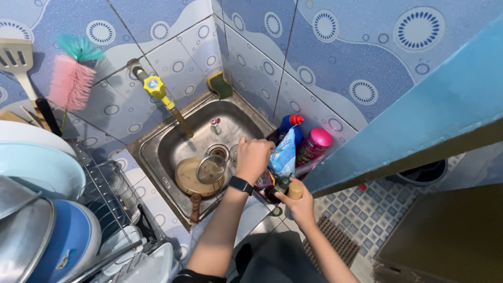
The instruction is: Unpack personal care items from a green bag and organize them into storage bins or shelves.
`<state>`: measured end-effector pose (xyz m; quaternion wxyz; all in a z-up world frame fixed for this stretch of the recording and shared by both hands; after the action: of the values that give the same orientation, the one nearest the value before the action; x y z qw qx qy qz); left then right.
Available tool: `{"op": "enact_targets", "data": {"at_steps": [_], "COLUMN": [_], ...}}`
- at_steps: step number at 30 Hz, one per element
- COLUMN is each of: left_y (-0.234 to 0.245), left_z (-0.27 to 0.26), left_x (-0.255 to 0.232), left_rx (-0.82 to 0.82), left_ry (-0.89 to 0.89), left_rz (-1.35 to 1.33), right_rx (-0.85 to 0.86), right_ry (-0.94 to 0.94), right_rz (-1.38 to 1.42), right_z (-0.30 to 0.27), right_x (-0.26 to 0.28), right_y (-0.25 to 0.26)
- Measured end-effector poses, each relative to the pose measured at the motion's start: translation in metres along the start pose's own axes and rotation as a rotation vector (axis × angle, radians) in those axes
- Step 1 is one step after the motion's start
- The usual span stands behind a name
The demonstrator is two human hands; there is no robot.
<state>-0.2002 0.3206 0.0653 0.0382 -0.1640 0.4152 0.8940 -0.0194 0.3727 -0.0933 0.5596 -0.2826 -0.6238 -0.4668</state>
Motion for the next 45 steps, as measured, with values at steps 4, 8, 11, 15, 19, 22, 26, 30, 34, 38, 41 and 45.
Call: {"op": "enact_targets", "data": {"at_steps": [4,8,11,15,19,22,26,30,34,38,41,45], "left_y": [0.006,0.005,0.006,0.013,0.012,-0.007,0.022,0.025,0.048,0.050,0.059,0.053], "left_z": [-0.008,-0.012,-0.011,-0.009,-0.010,-0.022,-0.020,-0.034,-0.046,-0.051,-0.047,-0.044], "left_x": [0.003,0.003,-0.003,-0.016,-0.014,0.010,0.022,0.025,0.029,0.044,0.035,0.035], "left_rx": [-0.007,0.004,0.143,0.230,0.302,0.177,-0.031,0.033,0.131,0.176,0.182,0.157], "left_ry": [0.048,0.027,0.082,0.066,0.067,0.125,0.273,0.024,0.088,0.142,0.168,0.156], "left_rz": [-0.166,-0.213,-0.271,-0.314,-0.397,-0.494,-0.485,-0.396,-0.463,-0.629,-0.664,-0.699], "right_rx": [0.005,0.040,-0.017,0.014,-0.232,-0.369,-0.182,-0.077,-0.111,-0.115,-0.140,-0.147], "right_ry": [-0.093,0.114,0.217,0.133,0.295,0.107,-0.102,-0.220,-0.192,-0.188,-0.175,-0.117], "right_rz": [-0.024,-0.187,-0.269,-0.296,-0.277,-0.227,-0.687,-0.977,-0.926,-0.823,-0.846,-0.759], "right_z": [0.006,0.004,-0.002,-0.006,-0.002,0.009,0.021,0.041,0.057,0.063,0.066,0.067], "right_x": [-0.018,-0.010,0.005,0.008,0.019,0.070,0.189,0.190,0.164,0.165,0.171,0.192], "right_y": [-0.005,-0.008,-0.008,0.005,0.045,0.065,0.054,0.037,0.038,0.045,0.048,0.058]}}
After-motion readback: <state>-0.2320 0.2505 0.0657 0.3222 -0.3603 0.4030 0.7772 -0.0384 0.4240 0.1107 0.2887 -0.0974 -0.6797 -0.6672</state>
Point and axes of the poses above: each hand's wrist, its own z-axis towards the middle knuckle, its own y-axis out of the back of the hand, x = y × z, the point moved 4 cm from there along z, towards the middle knuckle, and after that the axes turned 7 degrees about -z, right-handed, at the moved point
